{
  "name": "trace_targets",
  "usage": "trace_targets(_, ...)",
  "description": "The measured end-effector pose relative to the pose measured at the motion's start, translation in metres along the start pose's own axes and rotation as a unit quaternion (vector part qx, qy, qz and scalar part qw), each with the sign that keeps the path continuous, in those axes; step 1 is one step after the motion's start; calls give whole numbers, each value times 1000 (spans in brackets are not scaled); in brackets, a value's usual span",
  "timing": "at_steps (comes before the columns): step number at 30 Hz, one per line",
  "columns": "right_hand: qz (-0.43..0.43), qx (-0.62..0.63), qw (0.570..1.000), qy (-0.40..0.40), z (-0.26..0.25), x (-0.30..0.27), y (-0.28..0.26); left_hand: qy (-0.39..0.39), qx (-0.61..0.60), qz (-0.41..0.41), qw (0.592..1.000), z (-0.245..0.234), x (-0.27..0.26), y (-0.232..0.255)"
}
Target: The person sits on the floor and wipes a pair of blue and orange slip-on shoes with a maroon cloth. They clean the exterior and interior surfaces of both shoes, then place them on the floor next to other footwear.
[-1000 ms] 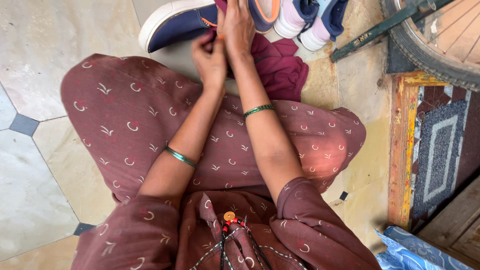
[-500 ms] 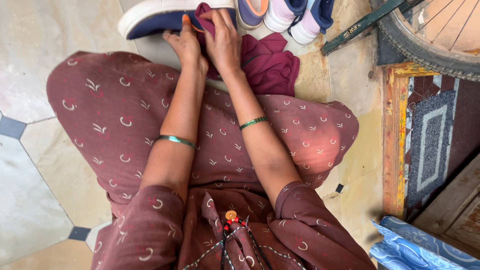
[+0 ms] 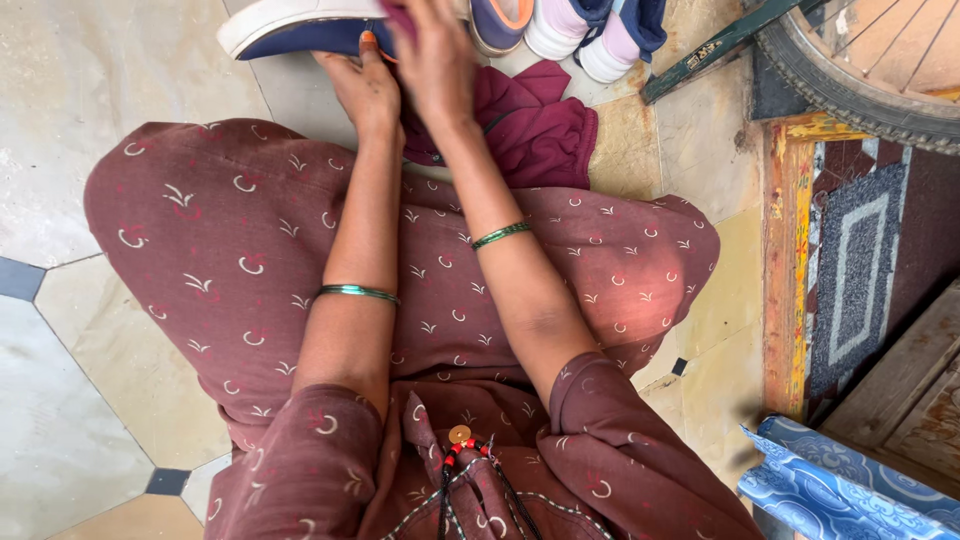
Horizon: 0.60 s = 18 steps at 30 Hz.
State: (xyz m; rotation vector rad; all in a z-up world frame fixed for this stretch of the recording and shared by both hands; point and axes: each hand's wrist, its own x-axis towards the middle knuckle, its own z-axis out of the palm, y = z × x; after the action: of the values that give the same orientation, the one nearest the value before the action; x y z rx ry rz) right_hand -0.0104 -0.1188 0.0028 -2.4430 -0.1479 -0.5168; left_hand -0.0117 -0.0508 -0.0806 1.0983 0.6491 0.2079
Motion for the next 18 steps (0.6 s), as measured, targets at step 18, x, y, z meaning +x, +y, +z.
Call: trace_targets(18,45,-63,996,39,-13,-13,29,37,79,81,993,4,5,-20)
